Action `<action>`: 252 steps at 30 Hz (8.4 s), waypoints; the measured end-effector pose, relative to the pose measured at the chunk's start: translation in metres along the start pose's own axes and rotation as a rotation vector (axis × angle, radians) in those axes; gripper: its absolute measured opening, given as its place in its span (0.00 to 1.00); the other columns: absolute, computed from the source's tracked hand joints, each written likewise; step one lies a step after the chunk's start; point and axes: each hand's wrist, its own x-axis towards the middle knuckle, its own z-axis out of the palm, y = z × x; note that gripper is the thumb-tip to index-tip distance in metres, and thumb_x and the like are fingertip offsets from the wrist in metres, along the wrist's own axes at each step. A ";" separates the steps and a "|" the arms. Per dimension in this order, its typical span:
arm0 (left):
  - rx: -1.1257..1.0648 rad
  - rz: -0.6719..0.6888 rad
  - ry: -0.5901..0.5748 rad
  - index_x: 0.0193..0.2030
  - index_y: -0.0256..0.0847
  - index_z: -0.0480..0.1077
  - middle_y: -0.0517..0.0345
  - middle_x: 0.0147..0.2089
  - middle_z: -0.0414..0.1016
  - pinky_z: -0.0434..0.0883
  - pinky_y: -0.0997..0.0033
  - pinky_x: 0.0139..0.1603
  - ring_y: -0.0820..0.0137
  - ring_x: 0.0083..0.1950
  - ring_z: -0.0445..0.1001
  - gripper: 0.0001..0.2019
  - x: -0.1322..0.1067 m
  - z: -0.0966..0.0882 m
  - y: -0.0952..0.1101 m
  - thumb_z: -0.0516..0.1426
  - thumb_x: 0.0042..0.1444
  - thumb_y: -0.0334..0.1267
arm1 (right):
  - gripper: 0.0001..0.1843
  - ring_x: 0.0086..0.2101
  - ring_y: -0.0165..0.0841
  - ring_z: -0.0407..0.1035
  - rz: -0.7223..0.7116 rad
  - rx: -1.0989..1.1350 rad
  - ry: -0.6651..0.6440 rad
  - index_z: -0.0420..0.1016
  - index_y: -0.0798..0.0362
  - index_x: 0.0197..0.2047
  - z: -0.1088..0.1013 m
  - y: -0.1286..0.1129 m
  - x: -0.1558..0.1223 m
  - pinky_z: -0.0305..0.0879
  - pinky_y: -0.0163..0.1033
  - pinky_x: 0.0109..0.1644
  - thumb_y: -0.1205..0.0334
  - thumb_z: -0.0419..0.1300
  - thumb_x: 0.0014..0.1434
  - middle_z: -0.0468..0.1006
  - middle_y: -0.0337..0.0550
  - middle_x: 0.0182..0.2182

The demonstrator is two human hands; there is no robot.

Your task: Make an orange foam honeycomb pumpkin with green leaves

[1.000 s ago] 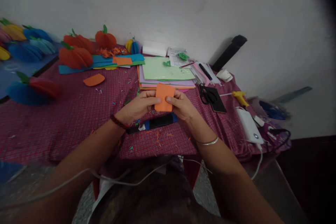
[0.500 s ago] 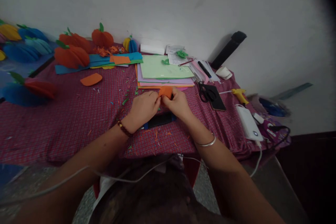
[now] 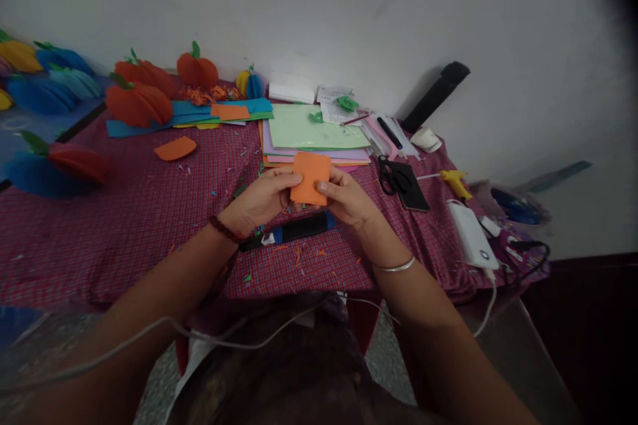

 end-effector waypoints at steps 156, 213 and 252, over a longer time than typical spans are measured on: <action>-0.042 -0.034 0.087 0.34 0.39 0.77 0.55 0.31 0.78 0.68 0.71 0.27 0.72 0.27 0.72 0.10 0.004 -0.003 0.000 0.66 0.47 0.43 | 0.20 0.27 0.27 0.71 0.067 0.031 0.070 0.75 0.50 0.41 -0.007 0.009 0.007 0.74 0.32 0.32 0.55 0.73 0.45 0.80 0.38 0.34; -0.167 -0.066 0.102 0.37 0.36 0.79 0.51 0.38 0.83 0.74 0.68 0.39 0.62 0.42 0.80 0.13 0.010 -0.006 0.000 0.69 0.43 0.35 | 0.20 0.25 0.26 0.63 -0.085 -0.094 0.233 0.70 0.51 0.29 -0.005 0.007 0.010 0.62 0.32 0.31 0.43 0.68 0.49 0.70 0.32 0.24; -0.095 -0.086 0.052 0.28 0.37 0.79 0.60 0.25 0.80 0.70 0.75 0.31 0.74 0.25 0.73 0.10 0.007 -0.008 -0.007 0.72 0.39 0.38 | 0.20 0.25 0.28 0.53 -0.316 -0.239 0.223 0.66 0.52 0.27 0.003 -0.005 0.005 0.53 0.33 0.31 0.44 0.63 0.54 0.59 0.33 0.23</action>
